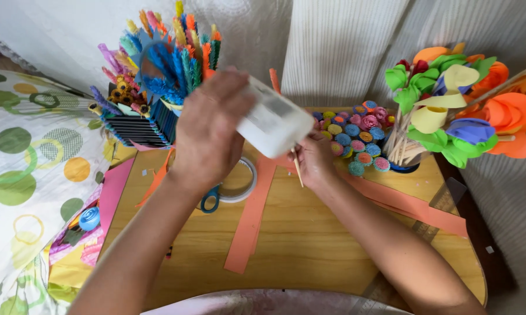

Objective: Rolling and folding orange paper strips to create decorative flowers.

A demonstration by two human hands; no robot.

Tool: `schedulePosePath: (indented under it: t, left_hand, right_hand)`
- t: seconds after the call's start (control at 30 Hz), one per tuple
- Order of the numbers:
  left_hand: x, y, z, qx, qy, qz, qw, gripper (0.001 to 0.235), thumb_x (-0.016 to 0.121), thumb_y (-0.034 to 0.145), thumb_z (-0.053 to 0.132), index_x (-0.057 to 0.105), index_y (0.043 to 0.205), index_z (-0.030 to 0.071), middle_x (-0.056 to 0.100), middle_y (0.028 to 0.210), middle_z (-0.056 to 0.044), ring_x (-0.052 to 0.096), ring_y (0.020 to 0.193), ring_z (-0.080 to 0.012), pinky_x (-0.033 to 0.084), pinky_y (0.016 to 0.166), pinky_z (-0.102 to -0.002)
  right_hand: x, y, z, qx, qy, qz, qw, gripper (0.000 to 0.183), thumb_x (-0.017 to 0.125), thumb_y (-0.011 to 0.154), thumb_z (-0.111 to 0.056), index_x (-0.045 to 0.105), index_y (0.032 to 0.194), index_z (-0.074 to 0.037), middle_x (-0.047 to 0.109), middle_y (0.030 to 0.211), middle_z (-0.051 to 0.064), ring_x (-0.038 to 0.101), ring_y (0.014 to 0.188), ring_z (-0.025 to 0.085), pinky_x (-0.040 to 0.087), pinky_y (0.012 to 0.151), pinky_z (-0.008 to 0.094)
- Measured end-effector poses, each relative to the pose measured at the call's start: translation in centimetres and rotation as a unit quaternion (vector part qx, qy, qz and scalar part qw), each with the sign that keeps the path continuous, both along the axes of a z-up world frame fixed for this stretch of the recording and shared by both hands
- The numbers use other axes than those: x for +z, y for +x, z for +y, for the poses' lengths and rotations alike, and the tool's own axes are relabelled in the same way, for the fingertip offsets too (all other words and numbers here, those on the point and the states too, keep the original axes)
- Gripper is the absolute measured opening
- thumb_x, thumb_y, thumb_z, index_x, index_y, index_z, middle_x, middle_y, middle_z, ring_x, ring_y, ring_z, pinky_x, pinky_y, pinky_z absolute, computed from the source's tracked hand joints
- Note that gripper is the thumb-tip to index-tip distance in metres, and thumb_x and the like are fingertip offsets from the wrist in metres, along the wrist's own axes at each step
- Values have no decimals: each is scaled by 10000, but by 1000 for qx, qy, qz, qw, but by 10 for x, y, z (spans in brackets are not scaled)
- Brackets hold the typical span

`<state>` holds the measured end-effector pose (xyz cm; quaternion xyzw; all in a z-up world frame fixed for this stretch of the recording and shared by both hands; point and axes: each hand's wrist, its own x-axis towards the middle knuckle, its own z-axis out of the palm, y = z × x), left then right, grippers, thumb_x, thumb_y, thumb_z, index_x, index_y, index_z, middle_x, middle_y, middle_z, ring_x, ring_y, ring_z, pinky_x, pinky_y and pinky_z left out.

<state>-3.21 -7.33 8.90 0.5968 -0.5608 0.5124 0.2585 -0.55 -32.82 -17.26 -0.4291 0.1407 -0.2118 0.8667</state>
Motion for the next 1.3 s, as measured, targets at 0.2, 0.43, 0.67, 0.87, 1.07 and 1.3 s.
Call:
schedulePosePath:
  t: [0.2,0.43,0.67,0.87,1.07,1.3]
  left_hand:
    - [16,-16,-10,-237,-152,427,859,540,750,1007,94,449,1436,-40,578,1431,-182,571,1356,-276,500,1208,-411]
    - [16,1,-6,-277,-189,496,801,293,769,965,146,584,1187,99,686,1155,-45,653,1083,-154,570,997,-326]
    - [12,13,-4,-297,-178,532,773,311,759,939,99,571,1188,105,706,1143,-52,676,1053,-163,597,937,-332]
    - [9,12,-7,-312,-162,538,766,328,751,959,100,552,1220,99,697,1159,-56,667,1078,-161,609,969,-340]
    - [8,13,-9,-323,-163,536,763,345,748,981,116,540,1255,94,688,1177,-54,655,1093,-153,606,981,-339]
    - [6,14,-8,-303,-135,516,790,379,744,1001,178,516,1291,91,673,1202,-53,646,1118,-163,585,997,-333]
  right_hand:
    - [164,-76,54,60,-33,-16,998,332,644,849,22,734,1169,11,763,1007,217,604,539,173,409,443,231]
    - [189,-93,59,110,-27,-16,993,367,643,881,21,720,1239,6,771,1051,207,581,552,170,439,478,236]
    - [199,-101,68,128,-33,-52,990,369,632,884,42,699,1246,28,755,1103,262,553,506,206,365,403,285]
    - [201,-107,73,127,-67,-72,987,380,640,904,22,685,1281,29,748,1082,249,599,563,233,389,438,274]
    - [203,-110,75,118,-100,-55,986,374,634,914,7,688,1283,3,756,1115,260,650,614,245,383,453,268]
    - [200,-108,76,106,-113,-38,987,359,644,919,-20,683,1275,2,764,1115,259,666,620,237,380,439,255]
